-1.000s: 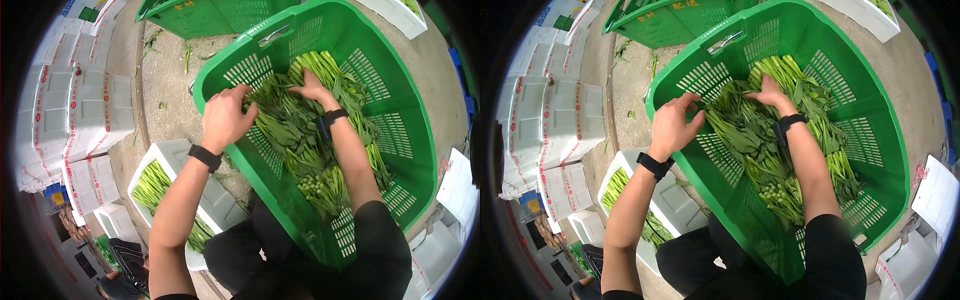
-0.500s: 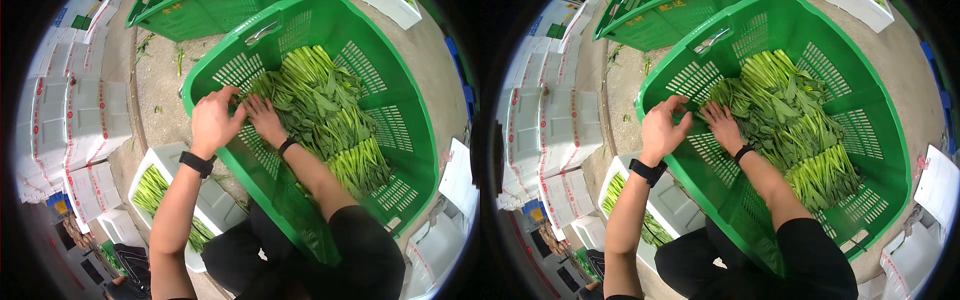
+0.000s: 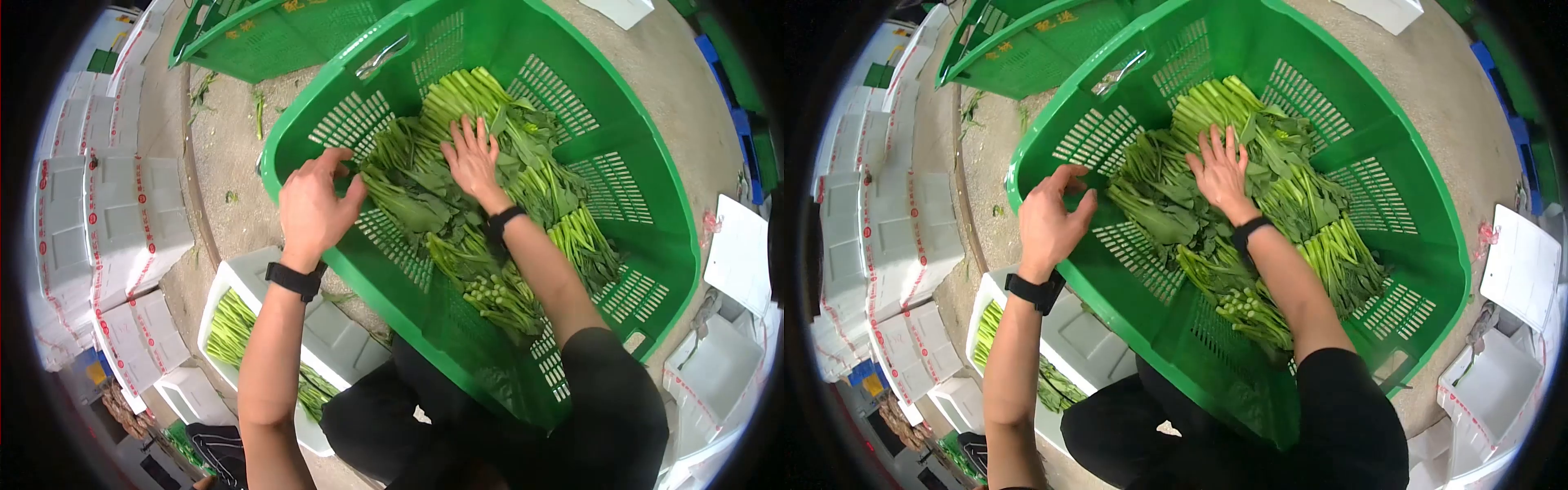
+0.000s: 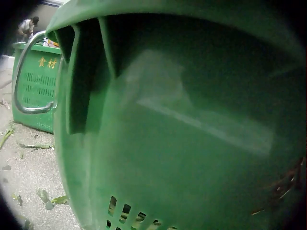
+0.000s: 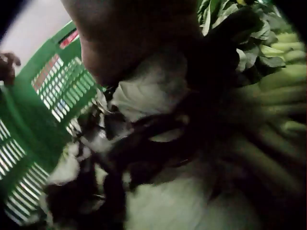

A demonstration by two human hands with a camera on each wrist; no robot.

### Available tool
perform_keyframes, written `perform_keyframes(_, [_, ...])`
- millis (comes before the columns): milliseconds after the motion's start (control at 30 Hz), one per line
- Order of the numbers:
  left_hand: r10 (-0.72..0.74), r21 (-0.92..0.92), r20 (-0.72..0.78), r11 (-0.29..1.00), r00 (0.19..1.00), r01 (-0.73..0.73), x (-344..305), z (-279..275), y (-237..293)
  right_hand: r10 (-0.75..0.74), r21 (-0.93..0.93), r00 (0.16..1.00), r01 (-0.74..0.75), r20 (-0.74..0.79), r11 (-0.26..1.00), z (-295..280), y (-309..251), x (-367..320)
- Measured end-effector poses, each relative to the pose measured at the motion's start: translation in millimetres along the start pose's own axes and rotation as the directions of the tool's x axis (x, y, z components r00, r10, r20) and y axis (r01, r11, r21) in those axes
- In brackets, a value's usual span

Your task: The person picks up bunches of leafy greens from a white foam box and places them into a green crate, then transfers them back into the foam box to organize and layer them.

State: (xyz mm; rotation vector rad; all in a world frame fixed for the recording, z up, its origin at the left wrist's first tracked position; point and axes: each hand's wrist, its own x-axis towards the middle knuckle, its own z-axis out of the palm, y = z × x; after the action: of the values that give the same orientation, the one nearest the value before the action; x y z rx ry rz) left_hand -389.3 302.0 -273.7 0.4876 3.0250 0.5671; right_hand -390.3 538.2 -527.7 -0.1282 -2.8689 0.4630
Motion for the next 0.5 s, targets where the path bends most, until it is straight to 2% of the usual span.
perform_keyframes(67, [0.012, 0.004, -0.015, 1.0, 1.0, -0.012, -0.8, 1.5, -2.9, 0.142, 0.225, 0.988, -0.151, 0.056, 0.963, -40.7, -4.8, -3.2])
perform_keyframes(100, [0.016, 0.006, -0.013, 1.0, 1.0, -0.016, -0.4, 0.8, -3.7, 0.184, 0.132, 0.974, -0.167, -0.131, 0.977, -49.9, -5.3, -8.6])
perform_keyframes(133, [0.013, -0.008, -0.023, 1.0, 1.0, -0.013, -0.6, 0.3, -3.6, 0.192, 0.132, 0.973, -0.175, -0.13, 0.976, -32.3, -1.5, -11.2])
perform_keyframes(200, [0.026, -0.04, -0.015, 0.999, 1.0, -0.027, -0.1, 4.4, -1.1, 0.055, 0.158, 0.99, -0.035, -0.127, 0.987, 9.7, 17.9, -10.5])
perform_keyframes(233, [0.021, -0.037, -0.029, 0.999, 0.999, -0.022, -0.3, 5.7, -2.6, -0.005, 0.205, 0.967, 0.06, -0.256, 0.977, 10.3, 11.7, -0.3])
perform_keyframes(300, [0.005, -0.033, -0.032, 0.999, 0.999, -0.006, -1.2, 5.6, -4.2, 0.057, 0.204, 0.996, -0.041, -0.074, 0.978, 8.8, 6.0, 15.2])
perform_keyframes(333, [-0.001, -0.04, -0.029, 0.999, 1.0, 0.0, -1.4, 5.8, -4.3, 0.036, 0.172, 0.997, -0.024, -0.067, 0.985, 4.8, 6.8, 16.5])
perform_keyframes(367, [-0.002, -0.049, -0.029, 0.999, 1.0, 0.001, -2.3, 6.4, -4.4, 0.084, 0.236, 0.994, -0.099, 0.072, 0.967, -13.0, 5.3, 15.8])
perform_keyframes(433, [0.006, -0.067, -0.042, 0.998, 0.999, -0.009, -0.8, 6.0, -5.1, 0.118, 0.027, 0.977, -0.115, -0.177, 0.993, -58.0, 4.2, 8.3])
perform_keyframes(467, [-0.001, -0.068, -0.025, 0.998, 1.0, -0.001, -0.3, 4.4, -3.6, 0.085, 0.007, 0.936, -0.088, -0.342, 0.996, -57.2, 21.3, 9.4])
perform_keyframes(500, [0.0, -0.063, -0.012, 0.998, 1.0, -0.001, 0.4, 4.2, -4.8, 0.066, -0.192, 0.953, -0.127, -0.296, 0.973, -51.9, 43.0, 13.0])
